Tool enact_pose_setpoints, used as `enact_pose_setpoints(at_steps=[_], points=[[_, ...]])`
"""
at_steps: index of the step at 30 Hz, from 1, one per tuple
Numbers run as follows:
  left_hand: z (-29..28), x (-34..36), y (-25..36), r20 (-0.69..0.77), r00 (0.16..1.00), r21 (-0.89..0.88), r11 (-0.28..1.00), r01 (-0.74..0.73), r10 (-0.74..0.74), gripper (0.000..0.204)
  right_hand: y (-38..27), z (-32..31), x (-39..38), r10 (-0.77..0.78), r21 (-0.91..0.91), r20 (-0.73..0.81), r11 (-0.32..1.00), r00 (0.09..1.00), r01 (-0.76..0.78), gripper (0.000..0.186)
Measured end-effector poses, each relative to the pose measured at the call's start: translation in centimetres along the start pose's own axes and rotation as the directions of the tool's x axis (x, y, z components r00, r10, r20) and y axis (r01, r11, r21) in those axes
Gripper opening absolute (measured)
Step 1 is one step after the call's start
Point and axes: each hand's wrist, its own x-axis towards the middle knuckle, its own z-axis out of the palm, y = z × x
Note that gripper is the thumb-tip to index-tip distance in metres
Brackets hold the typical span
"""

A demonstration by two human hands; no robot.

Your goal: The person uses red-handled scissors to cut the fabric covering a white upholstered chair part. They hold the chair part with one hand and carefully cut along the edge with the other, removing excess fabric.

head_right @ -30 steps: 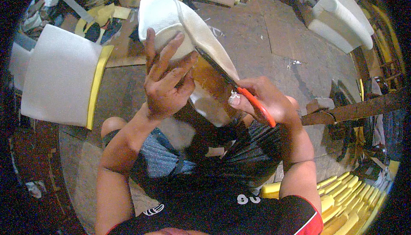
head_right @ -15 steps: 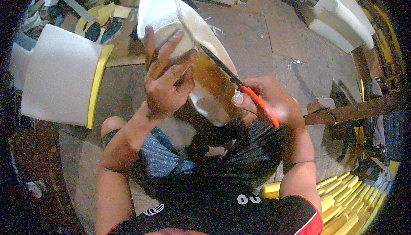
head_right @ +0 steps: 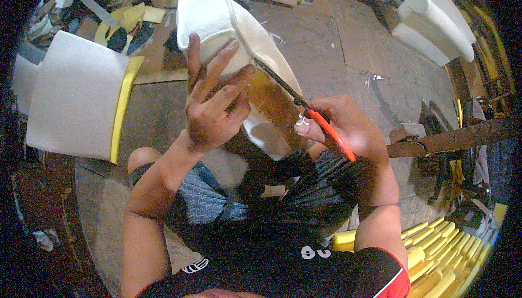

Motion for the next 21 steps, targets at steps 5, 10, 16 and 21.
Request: enact_pose_setpoints(at_steps=[5,10,16,21], points=[[0.0,0.0,0.0,-0.004,1.000,-0.005,1.000,-0.006,0.006,0.027,0.1,-0.2,0.0,0.019,-0.127,-0.002,0.992,1.000,-0.019,0.042],[0.0,0.0,0.2,0.010,1.000,0.017,0.999,-0.030,0.030,0.039,0.0,-0.2,-0.1,-0.044,-0.145,-0.023,0.989,0.999,0.040,0.040],[-0.1,0.1,0.3,0.046,0.999,0.002,1.000,-0.017,0.017,0.035,-0.1,-0.4,0.1,0.011,-0.277,-0.003,0.961,1.000,-0.011,0.043],[0.1,-0.1,0.7,0.094,0.996,-0.018,1.000,-0.009,0.011,0.029,0.1,0.4,0.4,-0.015,-0.250,-0.055,0.968,0.998,0.001,0.054]])
